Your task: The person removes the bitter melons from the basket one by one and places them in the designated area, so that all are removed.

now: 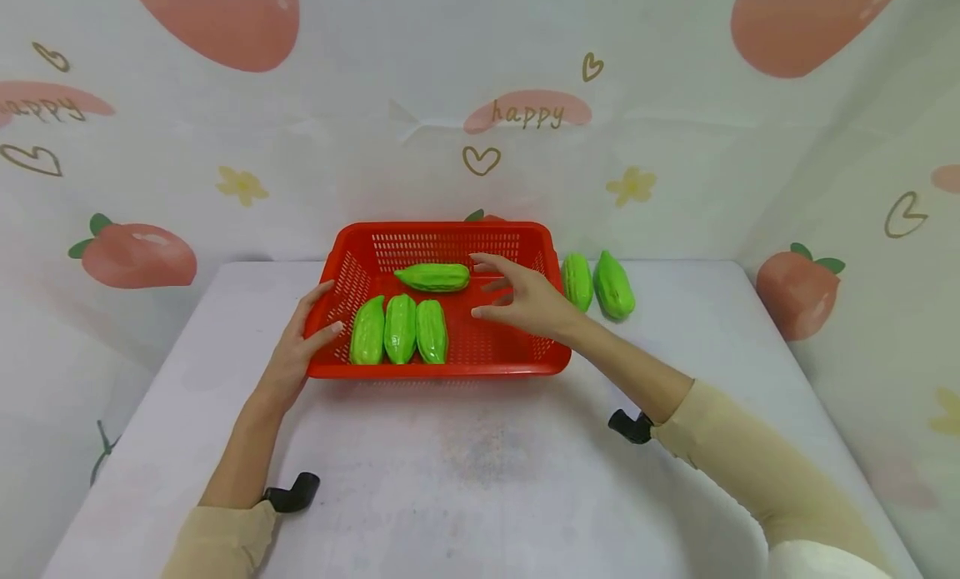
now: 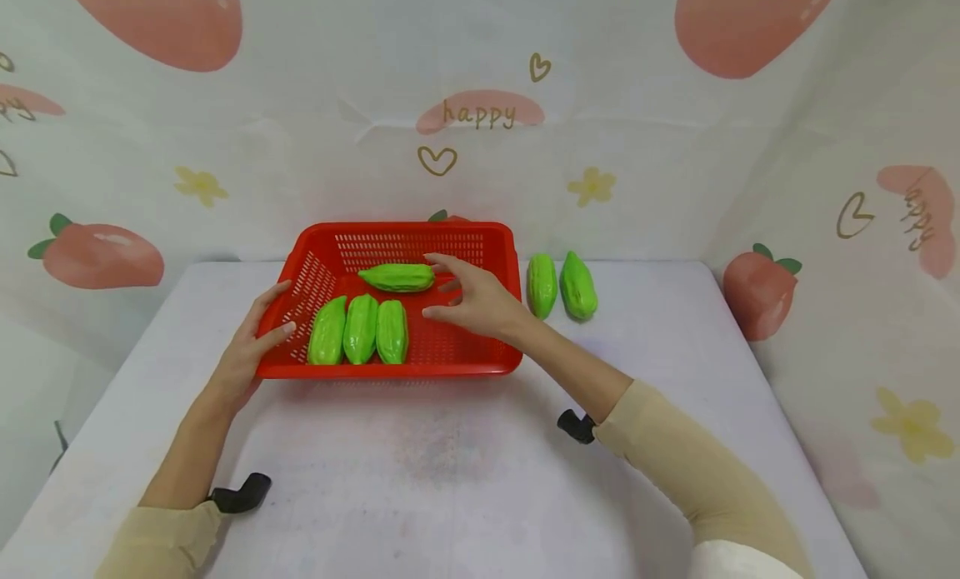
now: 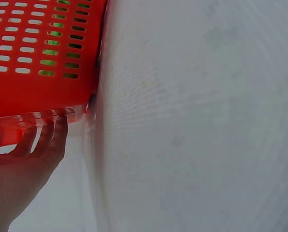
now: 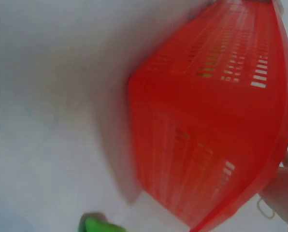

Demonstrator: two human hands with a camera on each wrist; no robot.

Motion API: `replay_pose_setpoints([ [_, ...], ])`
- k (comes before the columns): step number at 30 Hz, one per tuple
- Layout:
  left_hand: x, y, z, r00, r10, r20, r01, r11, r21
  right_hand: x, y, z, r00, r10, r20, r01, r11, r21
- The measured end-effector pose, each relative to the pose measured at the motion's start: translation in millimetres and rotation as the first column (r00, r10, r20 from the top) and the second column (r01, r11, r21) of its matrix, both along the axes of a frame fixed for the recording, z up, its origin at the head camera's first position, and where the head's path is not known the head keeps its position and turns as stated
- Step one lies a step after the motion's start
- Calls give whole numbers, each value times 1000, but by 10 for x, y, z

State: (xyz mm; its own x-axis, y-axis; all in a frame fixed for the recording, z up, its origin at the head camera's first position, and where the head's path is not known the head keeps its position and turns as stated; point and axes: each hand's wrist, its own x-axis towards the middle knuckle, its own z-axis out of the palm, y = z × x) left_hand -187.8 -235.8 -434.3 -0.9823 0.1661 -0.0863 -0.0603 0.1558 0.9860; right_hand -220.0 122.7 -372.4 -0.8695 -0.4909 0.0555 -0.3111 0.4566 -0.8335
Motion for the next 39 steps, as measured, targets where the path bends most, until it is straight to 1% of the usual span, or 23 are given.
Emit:
replay_pose_setpoints([
  [3,0,-9,7,1000,-7,-6,7,1000,-3,-2,-91,-8,1000,0,9,0,1000,27],
  [9,0,-14,-7,1000,-21,-7,21,999,24,-30,-238,-48,1000,3,16,-5,996,87],
  [15,-4,-8,-19,1000,-22,-8,23,999,27,-57,-344,-94,1000,14,25,-16,995,103],
  [22,2,-14,-2,1000,-13,-2,13,1000,15,-77,-469,-137,997,35,65,-43,990,137],
  [27,12,-6,15,1000,-11,2,10,1000,18,-111,-564,-178,992,42,117,-66,976,207],
  [30,15,7,26,1000,-11,4,11,1000,23,-134,-613,-192,989,46,141,-82,962,260],
  [34,20,14,37,1000,-13,6,13,1000,15,-171,-677,-203,987,50,153,-98,942,320],
  [39,19,11,31,1000,-11,0,11,1000,5,-219,-739,-241,983,64,170,-122,926,358],
])
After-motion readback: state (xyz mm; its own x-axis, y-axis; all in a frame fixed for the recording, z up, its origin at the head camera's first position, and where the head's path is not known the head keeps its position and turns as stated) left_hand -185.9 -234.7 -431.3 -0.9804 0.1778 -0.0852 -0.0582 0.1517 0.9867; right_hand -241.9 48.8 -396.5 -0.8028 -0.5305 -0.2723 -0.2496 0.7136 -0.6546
